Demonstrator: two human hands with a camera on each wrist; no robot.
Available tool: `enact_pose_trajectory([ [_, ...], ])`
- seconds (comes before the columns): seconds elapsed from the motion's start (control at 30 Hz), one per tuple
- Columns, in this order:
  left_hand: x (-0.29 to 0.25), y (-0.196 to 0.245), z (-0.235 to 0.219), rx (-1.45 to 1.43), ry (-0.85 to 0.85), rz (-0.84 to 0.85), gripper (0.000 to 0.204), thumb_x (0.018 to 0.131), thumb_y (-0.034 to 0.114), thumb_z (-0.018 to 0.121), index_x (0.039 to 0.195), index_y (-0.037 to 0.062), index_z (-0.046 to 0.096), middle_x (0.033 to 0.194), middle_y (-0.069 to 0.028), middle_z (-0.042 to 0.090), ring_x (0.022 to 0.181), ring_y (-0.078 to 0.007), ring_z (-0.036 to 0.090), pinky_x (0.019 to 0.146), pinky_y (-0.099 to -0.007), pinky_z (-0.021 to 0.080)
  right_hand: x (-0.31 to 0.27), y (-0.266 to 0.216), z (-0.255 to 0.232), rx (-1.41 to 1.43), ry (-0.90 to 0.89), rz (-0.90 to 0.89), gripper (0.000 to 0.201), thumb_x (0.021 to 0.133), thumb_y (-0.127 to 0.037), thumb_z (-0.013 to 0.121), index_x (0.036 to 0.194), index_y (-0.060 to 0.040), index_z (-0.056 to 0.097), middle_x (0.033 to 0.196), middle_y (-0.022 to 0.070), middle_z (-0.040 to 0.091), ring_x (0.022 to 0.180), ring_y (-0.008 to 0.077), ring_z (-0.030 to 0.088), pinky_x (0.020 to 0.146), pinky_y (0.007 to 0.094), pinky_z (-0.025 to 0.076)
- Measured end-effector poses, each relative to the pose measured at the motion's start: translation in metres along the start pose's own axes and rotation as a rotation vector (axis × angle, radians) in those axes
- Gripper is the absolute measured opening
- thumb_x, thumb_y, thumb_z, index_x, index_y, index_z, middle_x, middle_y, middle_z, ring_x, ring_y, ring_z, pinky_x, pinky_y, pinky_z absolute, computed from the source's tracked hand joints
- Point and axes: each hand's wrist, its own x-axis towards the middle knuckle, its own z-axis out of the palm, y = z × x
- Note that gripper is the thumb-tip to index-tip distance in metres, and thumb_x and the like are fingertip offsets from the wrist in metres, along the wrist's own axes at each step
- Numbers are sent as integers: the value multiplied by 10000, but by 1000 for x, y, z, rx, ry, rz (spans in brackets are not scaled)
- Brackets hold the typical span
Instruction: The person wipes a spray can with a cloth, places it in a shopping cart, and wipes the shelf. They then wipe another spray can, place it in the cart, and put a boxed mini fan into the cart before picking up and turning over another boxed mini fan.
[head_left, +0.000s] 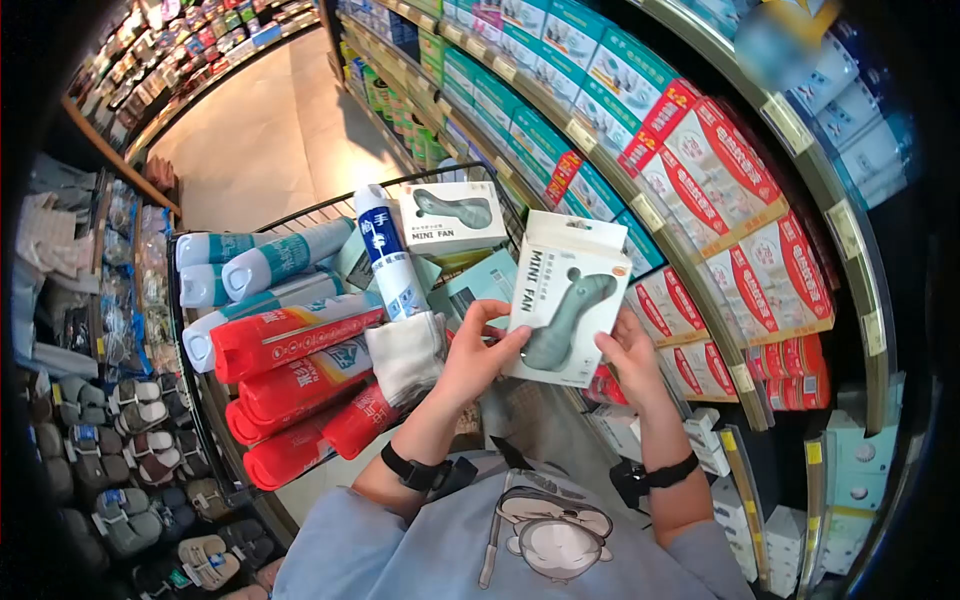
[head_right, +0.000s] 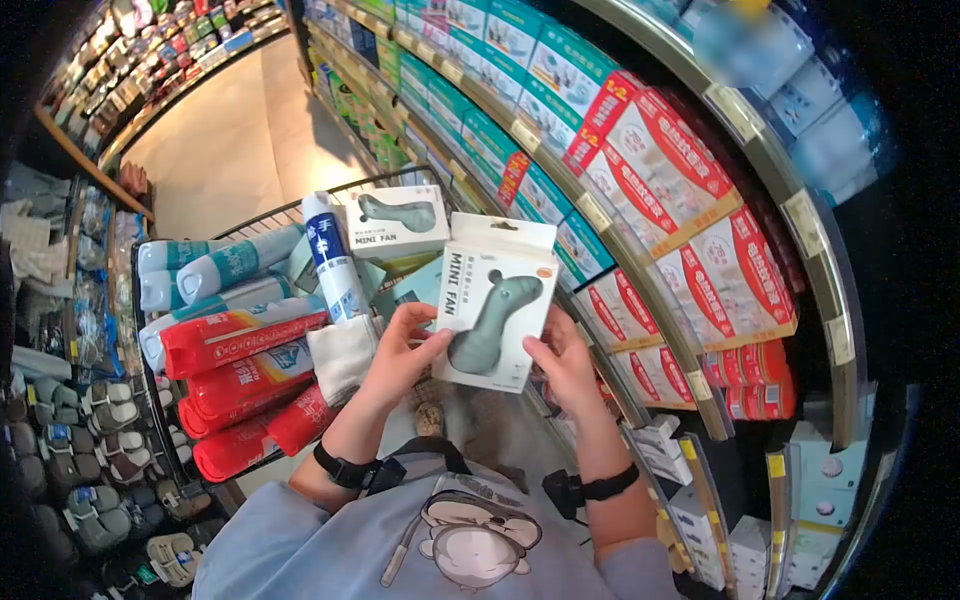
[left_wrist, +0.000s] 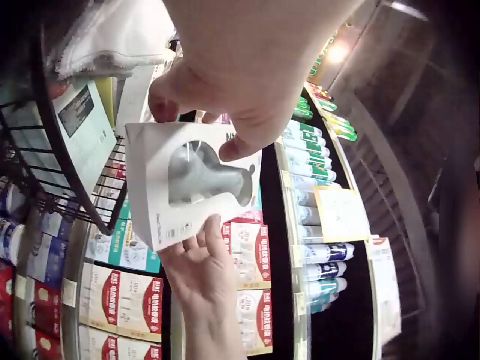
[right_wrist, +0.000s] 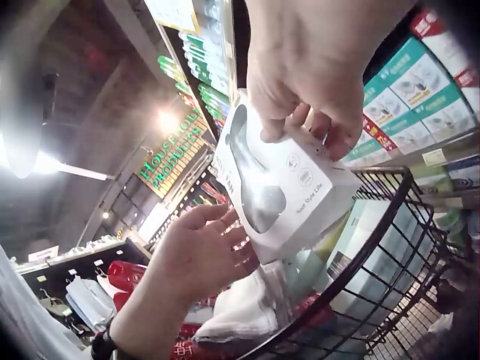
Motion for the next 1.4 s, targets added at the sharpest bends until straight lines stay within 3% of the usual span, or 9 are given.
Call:
enact_pose_trajectory([
  [0.07, 3, -9, 17, 25, -30, 15, 540, 772, 266, 750, 1177, 62, 457, 903, 0, 506, 695, -67, 446, 619, -232, 409, -23, 2, -24, 70, -6, 148, 526, 858, -56, 573, 1343, 5, 378, 1197, 91, 544, 1032, 170, 532, 900, 307, 421],
  [0.23, 0, -26, 64, 66, -263, -132, 483, 768, 284, 760, 1154, 53, 584, 812, 22, 559, 683, -64, 498, 614, -215, 426, -84, 13, -73, 77, 79, 239, 486, 880, -59, 529, 1341, -10, 385, 1275, 84, 501, 1135, 165, 495, 958, 315, 394],
  [0.43, -11, -55, 128, -26, -429, -194, 459, 765, 235, 765, 1140, 32, 594, 849, 7, 581, 749, -80, 546, 683, -235, 456, -150, 29, -125, 53, 241, 323, 479, 919, -188, 520, 1355, -44, 382, 1225, 49, 523, 1037, 126, 520, 855, 281, 430],
  [0.53, -24, -61, 165, 105, -537, -136, 397, 790, 236, 740, 1100, 17, 624, 884, -17, 608, 787, -92, 552, 715, -245, 464, -181, 40, -156, 20, 331, 247, 451, 934, -256, 526, 1324, -53, 421, 999, 17, 571, 832, 93, 542, 710, 242, 437],
  [0.63, -49, -71, 203, 76, -654, -224, 386, 807, 229, 721, 1116, 22, 620, 898, -28, 621, 821, -95, 557, 740, -249, 461, -217, 45, -188, 113, 502, 227, 406, 941, -255, 509, 1293, -58, 465, 965, 8, 582, 786, 74, 536, 651, 218, 428],
  [0.97, -145, -110, 345, 115, -758, -361, 396, 846, 117, 663, 1212, 15, 552, 1054, -58, 625, 944, -127, 570, 839, -272, 455, -357, 37, -313, 48, 302, 234, 409, 912, -287, 577, 1241, -64, 477, 919, -3, 572, 755, 73, 518, 621, 218, 420],
  [1.13, -173, -179, 395, 210, -880, -403, 462, 810, 0, 647, 1254, 46, 525, 1121, -57, 579, 1010, -164, 545, 885, -309, 444, -426, 75, -364, 89, 253, 280, 713, 827, -259, 699, 1351, -8, 286, 1130, 119, 530, 895, 131, 557, 723, 256, 481],
  [1.3, -206, -275, 445, 318, -1007, -336, 549, 817, 26, 638, 1333, 62, 452, 1217, -97, 529, 1130, -219, 505, 925, -337, 435, -503, 156, -401, -48, 390, 278, 607, 765, -113, 727, 1265, -21, 395, 1186, 137, 532, 977, 191, 587, 789, 304, 501],
  [1.4, -230, -323, 481, 513, -1072, -391, 766, 814, 115, 665, 1455, 119, 245, 1408, -134, 365, 1153, -256, 493, 946, -333, 433, -537, 190, -419, -216, 541, 321, 522, 752, -57, 709, 1203, -42, 447, 1128, 145, 578, 976, 236, 618, 794, 328, 507],
])
